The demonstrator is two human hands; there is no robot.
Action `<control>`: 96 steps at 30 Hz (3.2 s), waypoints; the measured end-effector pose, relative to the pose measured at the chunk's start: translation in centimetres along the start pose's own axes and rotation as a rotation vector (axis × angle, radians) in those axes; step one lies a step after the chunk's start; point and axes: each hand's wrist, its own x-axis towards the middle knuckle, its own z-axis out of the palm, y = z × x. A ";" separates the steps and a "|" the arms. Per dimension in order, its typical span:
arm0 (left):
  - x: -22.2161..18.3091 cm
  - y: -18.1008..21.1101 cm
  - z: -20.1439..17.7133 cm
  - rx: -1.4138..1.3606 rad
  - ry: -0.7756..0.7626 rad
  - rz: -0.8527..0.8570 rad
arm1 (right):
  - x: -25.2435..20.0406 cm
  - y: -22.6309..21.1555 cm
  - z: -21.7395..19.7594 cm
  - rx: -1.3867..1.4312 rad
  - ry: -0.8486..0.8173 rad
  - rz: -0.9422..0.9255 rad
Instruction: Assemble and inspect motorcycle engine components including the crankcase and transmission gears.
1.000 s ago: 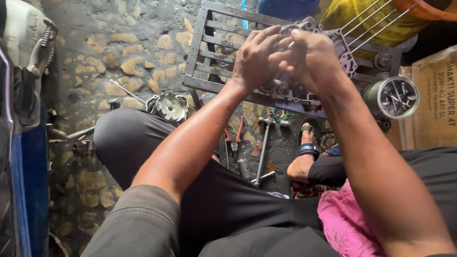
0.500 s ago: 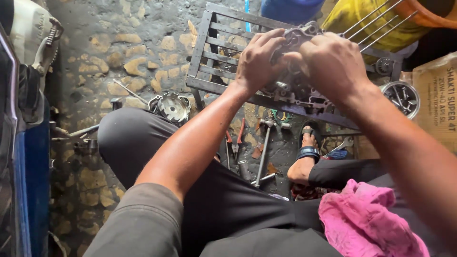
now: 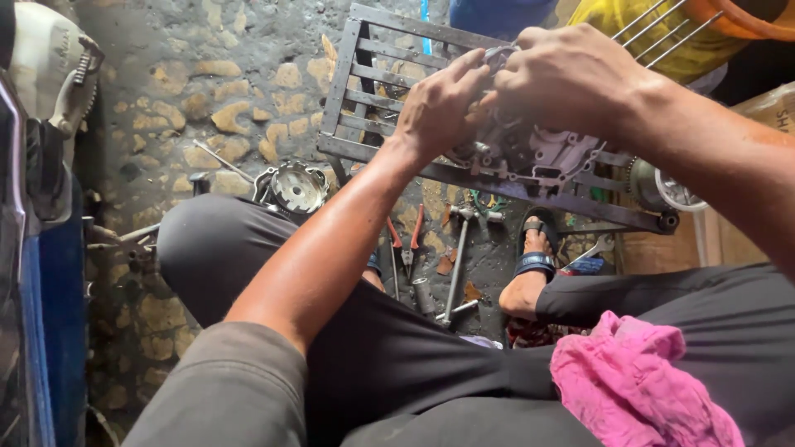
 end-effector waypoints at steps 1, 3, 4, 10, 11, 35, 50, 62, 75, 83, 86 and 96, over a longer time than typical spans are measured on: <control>0.0 0.2 0.2 0.023 0.004 -0.017 | 0.0 -0.1 0.1 0.026 0.021 -0.003; 0.0 0.5 0.4 0.050 0.005 -0.040 | 0.1 -0.5 -0.6 0.056 0.045 -0.012; 0.1 0.7 0.5 0.042 -0.041 -0.080 | 0.0 -0.8 -1.5 0.044 -0.022 0.028; -0.3 -0.4 2.4 0.044 -0.023 -0.082 | -0.1 -0.2 0.3 0.045 -0.015 0.043; -0.6 -0.7 2.6 0.074 -0.011 -0.072 | 0.0 0.1 1.4 0.061 0.029 0.001; -0.5 1.1 0.2 -0.024 0.088 -0.125 | 1.1 -5.7 1.3 0.512 -0.009 0.745; -0.4 1.3 0.5 -0.140 0.056 -0.128 | 2.2 -10.3 2.8 1.010 0.526 1.128; 1.7 1.0 -1.4 -0.019 -0.111 0.014 | 2.2 -10.3 2.9 1.177 0.554 1.131; 0.6 0.1 -0.7 -0.267 -0.131 -0.142 | 2.5 -10.4 3.3 1.498 0.838 1.132; 1.9 0.5 -1.5 -0.286 -0.174 -0.113 | -0.5 -4.4 5.1 1.118 0.534 0.403; 1.6 -0.2 -1.3 -0.276 -0.153 -0.061 | 0.0 -3.8 5.5 0.551 0.712 0.246; 1.6 -0.5 -1.4 -0.194 -0.171 0.010 | 1.1 -7.6 8.6 2.569 0.732 0.818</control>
